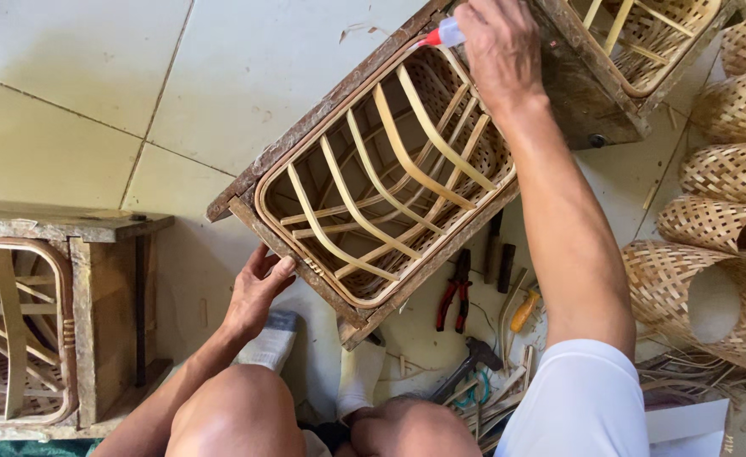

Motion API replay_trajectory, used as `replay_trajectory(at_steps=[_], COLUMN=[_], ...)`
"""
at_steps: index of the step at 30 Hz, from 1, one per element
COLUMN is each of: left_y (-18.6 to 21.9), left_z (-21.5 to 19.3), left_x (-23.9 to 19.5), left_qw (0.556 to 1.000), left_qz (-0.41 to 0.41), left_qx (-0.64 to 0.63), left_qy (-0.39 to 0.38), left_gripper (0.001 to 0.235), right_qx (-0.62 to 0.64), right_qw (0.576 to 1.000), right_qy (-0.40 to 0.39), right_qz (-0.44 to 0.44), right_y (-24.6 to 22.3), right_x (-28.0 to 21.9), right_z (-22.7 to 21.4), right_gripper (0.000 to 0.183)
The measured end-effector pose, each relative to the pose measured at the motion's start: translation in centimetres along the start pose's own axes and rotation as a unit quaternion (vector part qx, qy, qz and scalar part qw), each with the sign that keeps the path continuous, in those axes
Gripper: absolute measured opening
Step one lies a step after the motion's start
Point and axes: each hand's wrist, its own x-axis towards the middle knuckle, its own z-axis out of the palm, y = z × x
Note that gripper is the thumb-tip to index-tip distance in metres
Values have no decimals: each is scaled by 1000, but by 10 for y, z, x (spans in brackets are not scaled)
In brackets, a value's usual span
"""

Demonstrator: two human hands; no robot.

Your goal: The person applies glue to the joints of a rectangular bamboo basket frame using a small bottle, then presses the pieces together. They repeat this process on multiple frames, occasionally using a hammer to tap joints into place.

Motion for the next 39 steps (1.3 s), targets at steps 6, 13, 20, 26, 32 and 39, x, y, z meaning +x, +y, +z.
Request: replay_trajectory(at_steps=[6,13,20,26,32,39], left_y=[-10,-20,15,41,51,71], left_z=[1,2,-8,-8,-14,-13], left_x=[5,8,-8,-16,-26,-15], left_qw=[998,998,999,1000,998,989], left_qz=[-15,-4,-15,-14,8,32], left_qx=[-53,-61,-22,14,5,58], left_qy=[0,30,22,24,59,134], left_gripper=[94,79,66,76,97,89], right_qx=[190,538,397,377,253,267], right_qw=[959,653,660,654,684,710], right_qy=[-13,104,31,56,-11,-18], right_qz=[211,523,637,653,684,651], right_y=[-4,-14,0,-10,-23,-140], right_x=[-34,-201,-383,-424,-417,-411], right_z=[-47,-136,-105,-37,-39,-121], right_gripper=[21,22,31,43,42,40])
